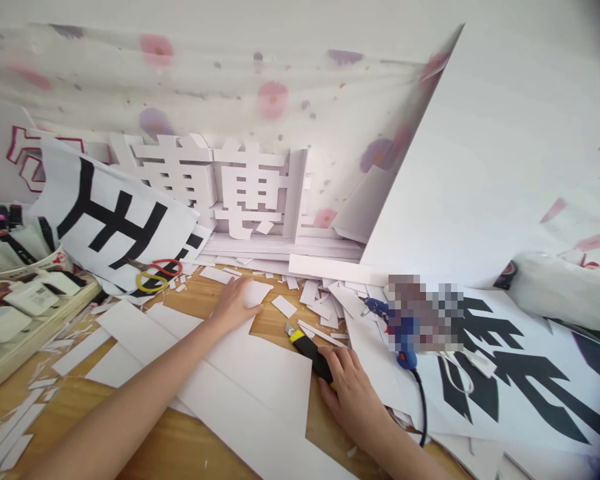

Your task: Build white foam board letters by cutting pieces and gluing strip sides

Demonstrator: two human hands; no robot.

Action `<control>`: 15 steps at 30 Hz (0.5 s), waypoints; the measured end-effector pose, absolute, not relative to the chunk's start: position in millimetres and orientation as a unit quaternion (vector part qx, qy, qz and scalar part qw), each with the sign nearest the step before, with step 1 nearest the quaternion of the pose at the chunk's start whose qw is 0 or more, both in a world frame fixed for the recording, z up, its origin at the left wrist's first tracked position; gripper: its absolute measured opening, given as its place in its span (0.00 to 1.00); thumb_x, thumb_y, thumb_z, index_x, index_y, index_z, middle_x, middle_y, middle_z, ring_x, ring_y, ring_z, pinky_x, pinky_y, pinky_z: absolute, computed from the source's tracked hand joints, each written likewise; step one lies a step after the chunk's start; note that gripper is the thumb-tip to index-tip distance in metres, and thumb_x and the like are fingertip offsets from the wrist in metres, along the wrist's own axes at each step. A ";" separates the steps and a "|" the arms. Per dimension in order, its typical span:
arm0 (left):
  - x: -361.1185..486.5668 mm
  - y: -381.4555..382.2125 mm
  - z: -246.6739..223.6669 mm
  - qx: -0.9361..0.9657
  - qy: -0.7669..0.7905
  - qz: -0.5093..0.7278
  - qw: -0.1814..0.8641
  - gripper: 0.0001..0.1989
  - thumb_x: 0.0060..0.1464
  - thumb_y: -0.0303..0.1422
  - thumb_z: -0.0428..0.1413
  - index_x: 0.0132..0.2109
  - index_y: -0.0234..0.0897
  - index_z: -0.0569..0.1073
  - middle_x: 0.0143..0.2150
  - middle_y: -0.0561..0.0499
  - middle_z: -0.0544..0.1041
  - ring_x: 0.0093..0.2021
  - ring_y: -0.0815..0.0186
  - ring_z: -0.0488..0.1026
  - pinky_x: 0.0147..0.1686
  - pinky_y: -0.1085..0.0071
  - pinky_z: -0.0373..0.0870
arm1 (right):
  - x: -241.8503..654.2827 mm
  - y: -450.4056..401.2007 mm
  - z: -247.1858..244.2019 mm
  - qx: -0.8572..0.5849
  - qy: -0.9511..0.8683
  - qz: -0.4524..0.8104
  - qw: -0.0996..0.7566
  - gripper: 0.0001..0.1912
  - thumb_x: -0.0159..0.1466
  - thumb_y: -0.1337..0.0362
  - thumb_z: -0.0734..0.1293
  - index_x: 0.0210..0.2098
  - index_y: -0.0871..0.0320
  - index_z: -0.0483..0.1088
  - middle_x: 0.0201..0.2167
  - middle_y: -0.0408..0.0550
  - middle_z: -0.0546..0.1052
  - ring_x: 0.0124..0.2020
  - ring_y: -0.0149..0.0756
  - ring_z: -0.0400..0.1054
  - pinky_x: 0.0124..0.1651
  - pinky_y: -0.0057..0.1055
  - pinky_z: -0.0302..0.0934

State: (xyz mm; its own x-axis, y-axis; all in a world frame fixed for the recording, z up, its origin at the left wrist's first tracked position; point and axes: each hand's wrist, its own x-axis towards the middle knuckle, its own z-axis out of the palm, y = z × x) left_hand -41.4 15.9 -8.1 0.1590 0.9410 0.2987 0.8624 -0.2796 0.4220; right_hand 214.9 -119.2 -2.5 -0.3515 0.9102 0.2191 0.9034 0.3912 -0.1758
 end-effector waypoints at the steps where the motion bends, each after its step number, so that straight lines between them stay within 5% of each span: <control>1: -41.9 15.8 -7.5 0.758 0.593 0.260 0.078 0.29 0.44 0.39 0.57 0.54 0.37 0.61 0.56 0.43 0.66 0.59 0.55 0.59 0.58 0.55 0.54 | 215.1 -119.6 -2.8 -0.548 -0.823 0.007 0.145 0.21 0.55 0.73 0.61 0.49 0.63 0.63 0.40 0.55 0.70 0.43 0.46 0.63 0.47 0.44 0.62; 10: -47.3 10.7 0.5 0.753 0.590 0.278 0.087 0.29 0.42 0.36 0.57 0.53 0.38 0.61 0.55 0.43 0.66 0.59 0.52 0.59 0.56 0.54 0.58 | 227.1 -117.1 8.6 -0.559 -0.798 -0.077 0.210 0.18 0.59 0.70 0.59 0.50 0.60 0.59 0.39 0.53 0.67 0.40 0.45 0.62 0.42 0.42 0.62; 15: -28.8 6.7 7.9 0.774 0.561 0.274 0.110 0.30 0.40 0.33 0.58 0.54 0.39 0.62 0.56 0.44 0.66 0.59 0.53 0.59 0.57 0.54 0.58 | 235.7 -105.9 8.8 -0.589 -0.782 -0.136 0.152 0.14 0.62 0.68 0.57 0.48 0.60 0.60 0.36 0.53 0.67 0.37 0.45 0.61 0.40 0.42 0.59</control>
State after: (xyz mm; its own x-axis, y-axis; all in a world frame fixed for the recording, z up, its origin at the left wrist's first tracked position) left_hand -28.8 6.7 7.9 0.2219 0.9276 0.3006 0.8077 -0.3475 0.4763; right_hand 235.7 -105.9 8.8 -0.2603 0.8799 0.3976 0.9625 0.2691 0.0345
